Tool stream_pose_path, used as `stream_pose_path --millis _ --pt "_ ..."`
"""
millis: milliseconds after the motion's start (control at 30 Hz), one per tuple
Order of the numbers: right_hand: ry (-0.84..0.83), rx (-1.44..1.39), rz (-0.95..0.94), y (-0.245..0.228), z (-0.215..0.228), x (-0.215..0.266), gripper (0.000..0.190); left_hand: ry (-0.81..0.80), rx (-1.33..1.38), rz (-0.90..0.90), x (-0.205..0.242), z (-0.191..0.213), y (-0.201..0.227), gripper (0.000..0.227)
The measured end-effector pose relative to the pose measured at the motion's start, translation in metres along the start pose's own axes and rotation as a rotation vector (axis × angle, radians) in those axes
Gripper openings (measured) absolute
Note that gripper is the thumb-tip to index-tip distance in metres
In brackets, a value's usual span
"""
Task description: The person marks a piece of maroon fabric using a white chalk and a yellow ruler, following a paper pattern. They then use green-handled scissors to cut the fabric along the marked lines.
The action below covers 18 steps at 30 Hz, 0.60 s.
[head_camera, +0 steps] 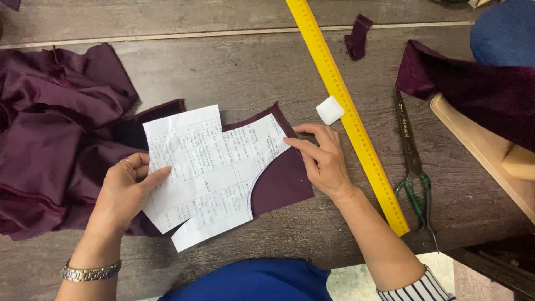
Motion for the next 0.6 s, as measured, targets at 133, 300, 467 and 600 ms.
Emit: stream_pose_path --millis 133,300,467,600 --pt "-0.004 -0.001 -0.009 0.001 0.000 0.000 0.039 -0.016 0.012 -0.014 -0.002 0.000 -0.001 0.014" --pt "-0.011 0.009 -0.007 0.000 -0.001 0.001 0.040 0.018 -0.027 -0.008 0.005 -0.003 0.004 0.014" --pt "-0.016 0.008 -0.008 -0.001 -0.001 0.000 0.042 0.011 -0.042 -0.035 0.005 -0.002 0.004 0.014" --pt "-0.014 0.014 -0.006 -0.001 -0.001 0.001 0.042 0.014 -0.055 -0.053 0.007 -0.003 0.005 0.011"
Point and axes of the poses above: each hand's wrist, its own x-axis away from the middle knuckle, its own z-axis out of the back of the hand, y = z × x, the point moved 1 cm from there along -x, towards the middle knuckle, and after that the axes turned 12 degrees about z, right-handed, at the moved point
